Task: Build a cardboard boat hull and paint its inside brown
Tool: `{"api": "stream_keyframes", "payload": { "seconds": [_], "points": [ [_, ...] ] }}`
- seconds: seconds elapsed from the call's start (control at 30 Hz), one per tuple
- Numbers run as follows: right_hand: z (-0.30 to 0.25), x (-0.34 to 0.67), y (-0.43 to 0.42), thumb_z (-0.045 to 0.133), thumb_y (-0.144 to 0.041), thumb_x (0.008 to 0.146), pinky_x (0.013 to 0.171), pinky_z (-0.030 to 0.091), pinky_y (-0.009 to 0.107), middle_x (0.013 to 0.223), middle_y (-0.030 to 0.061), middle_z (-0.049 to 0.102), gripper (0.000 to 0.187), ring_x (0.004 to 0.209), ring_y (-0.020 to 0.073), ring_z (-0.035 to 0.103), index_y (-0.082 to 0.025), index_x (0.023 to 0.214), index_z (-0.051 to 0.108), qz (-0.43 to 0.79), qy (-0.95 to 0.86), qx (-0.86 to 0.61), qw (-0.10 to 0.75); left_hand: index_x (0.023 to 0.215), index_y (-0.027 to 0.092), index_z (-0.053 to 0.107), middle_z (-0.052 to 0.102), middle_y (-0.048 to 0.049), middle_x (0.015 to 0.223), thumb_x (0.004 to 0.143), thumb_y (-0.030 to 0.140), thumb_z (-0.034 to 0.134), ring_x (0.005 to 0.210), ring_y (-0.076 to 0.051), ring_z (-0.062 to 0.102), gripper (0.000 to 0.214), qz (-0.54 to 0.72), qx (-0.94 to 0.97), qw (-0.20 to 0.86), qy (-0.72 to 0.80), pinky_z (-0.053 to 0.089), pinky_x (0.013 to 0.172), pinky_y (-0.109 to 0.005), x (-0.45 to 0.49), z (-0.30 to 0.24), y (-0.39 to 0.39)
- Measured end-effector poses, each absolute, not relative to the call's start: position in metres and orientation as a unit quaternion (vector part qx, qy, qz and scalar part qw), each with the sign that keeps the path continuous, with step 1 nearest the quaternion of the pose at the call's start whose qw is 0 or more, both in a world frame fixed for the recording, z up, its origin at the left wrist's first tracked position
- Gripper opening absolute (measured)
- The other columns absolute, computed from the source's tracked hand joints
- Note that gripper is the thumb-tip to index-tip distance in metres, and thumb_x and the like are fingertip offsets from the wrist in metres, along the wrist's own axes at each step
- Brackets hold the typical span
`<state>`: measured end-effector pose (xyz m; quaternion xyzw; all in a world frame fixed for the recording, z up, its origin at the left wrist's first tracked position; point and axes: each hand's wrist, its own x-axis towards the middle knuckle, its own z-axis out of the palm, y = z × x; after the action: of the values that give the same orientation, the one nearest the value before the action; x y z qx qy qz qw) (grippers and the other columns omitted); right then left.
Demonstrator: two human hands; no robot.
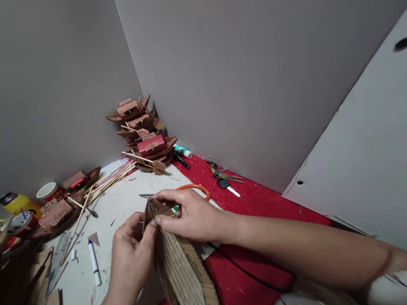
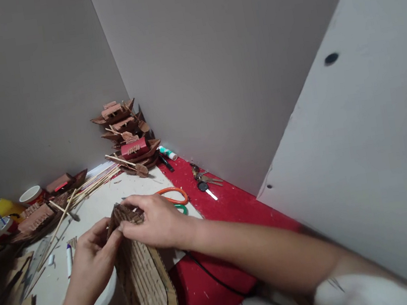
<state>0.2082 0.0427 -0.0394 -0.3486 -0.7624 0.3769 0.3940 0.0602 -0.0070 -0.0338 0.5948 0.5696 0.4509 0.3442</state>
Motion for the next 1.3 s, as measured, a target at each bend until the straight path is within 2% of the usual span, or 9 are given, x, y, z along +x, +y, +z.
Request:
{"api": "stream_keyframes", "payload": {
  "seconds": [0.13,0.23,0.5,0.8,1.03,1.17,1.23,1.3],
  "points": [
    [-0.04,0.208,0.043,0.054,-0.019,0.078,0.062,0.041,0.02,0.075,-0.0014,0.063,0.016,0.066,0.0103,0.053,-0.015,0.086,0.067,0.409,-0.736,-0.312,0.441,0.066,0.018,0.057,0.053,0.0057,0.059,0.08,0.022,0.056,0.059,-0.01,0.046,0.015,0.442,0.611,0.328,0.569,0.035,0.053,-0.018,0.064,-0.033,-0.011],
    [-0.043,0.206,0.043,0.051,-0.017,0.078,0.06,0.04,0.019,0.067,-0.0025,0.057,0.015,0.064,0.0098,0.05,-0.013,0.077,0.066,0.438,-0.719,-0.297,0.45,0.066,0.018,0.058,0.053,0.0055,0.059,0.079,0.022,0.055,0.059,-0.01,0.046,0.014,0.435,0.614,0.331,0.57,0.035,0.053,-0.018,0.066,-0.034,-0.012],
    [-0.042,0.207,0.043,0.055,-0.019,0.073,0.054,0.038,0.018,0.067,-0.0026,0.057,0.014,0.058,0.0088,0.047,-0.015,0.082,0.065,0.474,-0.701,-0.337,0.414,0.066,0.018,0.057,0.052,0.0051,0.059,0.079,0.023,0.056,0.059,-0.011,0.046,0.014,0.433,0.605,0.339,0.576,0.034,0.053,-0.019,0.065,-0.036,-0.011],
    [-0.037,0.206,0.041,0.053,-0.013,0.068,0.055,0.037,0.018,0.061,-0.0042,0.052,0.01,0.058,0.0082,0.045,-0.014,0.071,0.062,0.489,-0.68,-0.326,0.438,0.066,0.019,0.055,0.05,0.0041,0.06,0.079,0.025,0.056,0.061,-0.012,0.043,0.014,0.424,0.613,0.332,0.578,0.035,0.054,-0.02,0.065,-0.041,-0.014],
    [-0.037,0.207,0.04,0.051,-0.013,0.07,0.06,0.04,0.02,0.064,-0.0033,0.055,0.014,0.061,0.0092,0.048,-0.014,0.073,0.064,0.475,-0.702,-0.311,0.43,0.063,0.019,0.052,0.049,0.0047,0.058,0.079,0.023,0.055,0.059,-0.011,0.042,0.017,0.417,0.625,0.309,0.584,0.034,0.052,-0.02,0.067,-0.036,-0.018],
    [-0.039,0.205,0.043,0.05,-0.012,0.07,0.056,0.039,0.019,0.06,-0.0044,0.053,0.016,0.058,0.0086,0.048,-0.014,0.071,0.065,0.498,-0.691,-0.317,0.417,0.062,0.018,0.054,0.05,0.0051,0.056,0.078,0.023,0.057,0.057,-0.011,0.044,0.017,0.426,0.612,0.316,0.586,0.034,0.051,-0.019,0.069,-0.037,-0.016],
    [-0.036,0.208,0.047,0.052,-0.014,0.072,0.056,0.041,0.02,0.066,-0.0032,0.058,0.015,0.06,0.0095,0.052,-0.015,0.078,0.066,0.502,-0.699,-0.327,0.391,0.065,0.018,0.059,0.055,0.0041,0.058,0.076,0.026,0.06,0.059,-0.012,0.048,0.014,0.442,0.589,0.351,0.579,0.036,0.053,-0.02,0.066,-0.038,-0.01],
    [-0.029,0.216,0.051,0.058,-0.02,0.074,0.063,0.045,0.022,0.084,0.001,0.066,0.023,0.071,0.0123,0.059,-0.016,0.095,0.065,0.49,-0.709,-0.328,0.387,0.072,0.017,0.065,0.063,0.002,0.065,0.073,0.029,0.065,0.063,-0.014,0.054,0.012,0.463,0.552,0.39,0.574,0.041,0.058,-0.021,0.058,-0.038,-0.003]
  ]
}}
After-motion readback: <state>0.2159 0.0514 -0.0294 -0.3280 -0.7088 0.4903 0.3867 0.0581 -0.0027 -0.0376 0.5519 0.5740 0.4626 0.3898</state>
